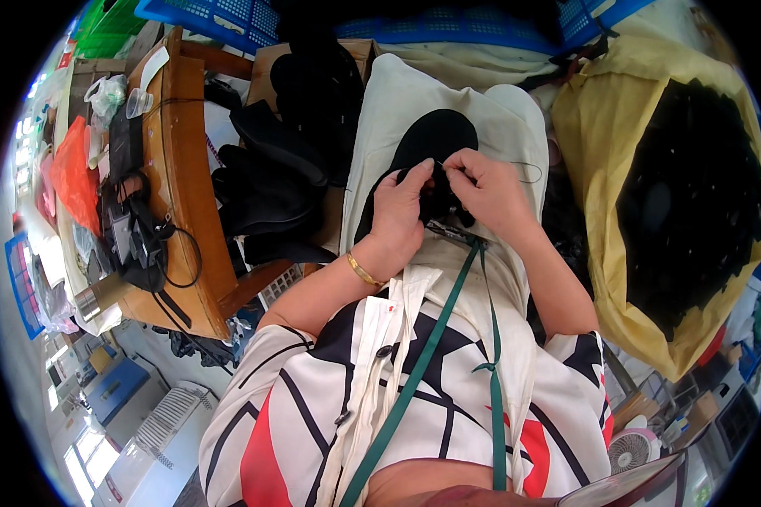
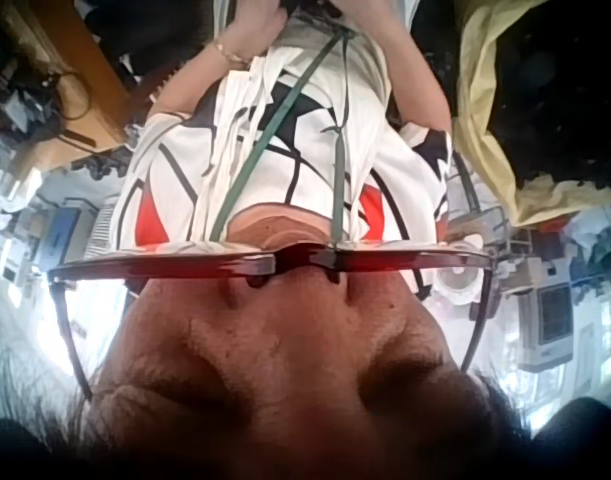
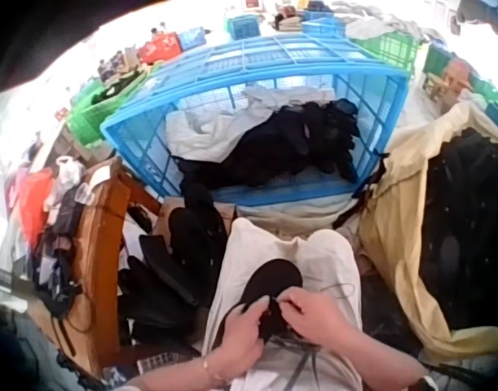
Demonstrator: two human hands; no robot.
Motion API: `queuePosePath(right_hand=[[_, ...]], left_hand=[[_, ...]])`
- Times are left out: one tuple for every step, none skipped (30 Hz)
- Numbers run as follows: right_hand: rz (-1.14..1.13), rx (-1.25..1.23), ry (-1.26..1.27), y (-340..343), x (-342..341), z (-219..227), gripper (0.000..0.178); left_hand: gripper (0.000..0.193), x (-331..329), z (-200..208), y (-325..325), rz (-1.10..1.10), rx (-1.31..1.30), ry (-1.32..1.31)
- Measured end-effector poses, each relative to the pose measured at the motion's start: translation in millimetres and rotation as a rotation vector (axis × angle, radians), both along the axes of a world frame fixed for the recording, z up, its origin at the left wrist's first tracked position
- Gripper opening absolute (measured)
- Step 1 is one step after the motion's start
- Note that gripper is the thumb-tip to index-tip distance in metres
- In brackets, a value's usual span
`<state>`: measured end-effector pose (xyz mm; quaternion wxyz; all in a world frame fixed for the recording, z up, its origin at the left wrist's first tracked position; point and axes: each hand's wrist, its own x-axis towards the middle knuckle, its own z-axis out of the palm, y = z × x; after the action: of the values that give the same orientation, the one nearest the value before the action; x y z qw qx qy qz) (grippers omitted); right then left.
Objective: The person sits cross-legged and sews a black shoe using a needle and thread. They repeatedly insert the needle into the shoe's sole and pull the thread through to secure the stitching.
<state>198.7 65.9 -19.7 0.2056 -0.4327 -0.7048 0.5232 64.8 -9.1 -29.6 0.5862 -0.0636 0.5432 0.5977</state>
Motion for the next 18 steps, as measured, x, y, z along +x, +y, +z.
queuePosePath(right_hand=[[-0.001, -0.019, -0.005, 0, 0, 1, 0.011], [-0.006, -0.057, -0.001, -1, -1, 2, 0.011], [-0.011, -0.095, 0.003, -1, -2, 3, 0.011], [-0.016, -0.132, 0.007, -2, -2, 4, 0.011], [-0.02, -0.12, 0.019, -4, -2, 2, 0.011], [-0.025, -0.107, 0.032, -7, 0, -3, 0.011], [-0.029, -0.095, 0.044, -9, 1, -6, 0.011], [-0.03, -0.099, 0.059, -11, 3, -9, 0.011], [-0.031, -0.103, 0.074, -12, 4, -12, 0.011], [-0.032, -0.106, 0.089, -13, 5, -13, 0.011], [-0.032, -0.104, 0.089, -14, 6, -13, 0.01], [-0.031, -0.101, 0.089, -14, 6, -13, 0.01], [-0.031, -0.099, 0.089, -15, 7, -13, 0.009], [-0.032, -0.101, 0.09, -15, 8, -13, 0.009], [-0.033, -0.104, 0.091, -16, 8, -13, 0.01], [-0.034, -0.106, 0.093, -16, 9, -14, 0.01], [-0.04, -0.092, 0.096, -17, 9, -15, 0.01], [-0.045, -0.078, 0.099, -18, 9, -17, 0.01]], left_hand=[[0.016, 1, 2, -1, -0.004, 0.006, 0.011], [0.016, 2, 3, -2, -0.018, 0.017, 0.026], [0.016, 2, 4, -3, -0.032, 0.029, 0.04], [0.016, 1, 5, -4, -0.046, 0.041, 0.055], [0.016, 0, 5, -5, -0.055, 0.043, 0.072], [0.016, 0, 5, -5, -0.065, 0.046, 0.089], [0.016, -1, 5, -6, -0.074, 0.048, 0.107], [0.016, -1, 6, -5, -0.071, 0.037, 0.085], [0.016, -1, 9, -4, -0.069, 0.025, 0.063], [0.016, -1, 10, -3, -0.066, 0.013, 0.04], [0.016, -1, 9, -3, -0.066, 0.016, 0.04], [0.016, -1, 7, -3, -0.066, 0.02, 0.04], [0.016, -1, 4, -3, -0.066, 0.023, 0.04], [0.016, -2, 2, -3, -0.069, 0.027, 0.039], [0.016, -2, -1, -3, -0.071, 0.03, 0.038], [0.016, -2, -2, -3, -0.073, 0.034, 0.036], [0.016, -4, -3, -2, -0.086, 0.026, 0.027], [0.016, -6, -4, -2, -0.099, 0.018, 0.017]])
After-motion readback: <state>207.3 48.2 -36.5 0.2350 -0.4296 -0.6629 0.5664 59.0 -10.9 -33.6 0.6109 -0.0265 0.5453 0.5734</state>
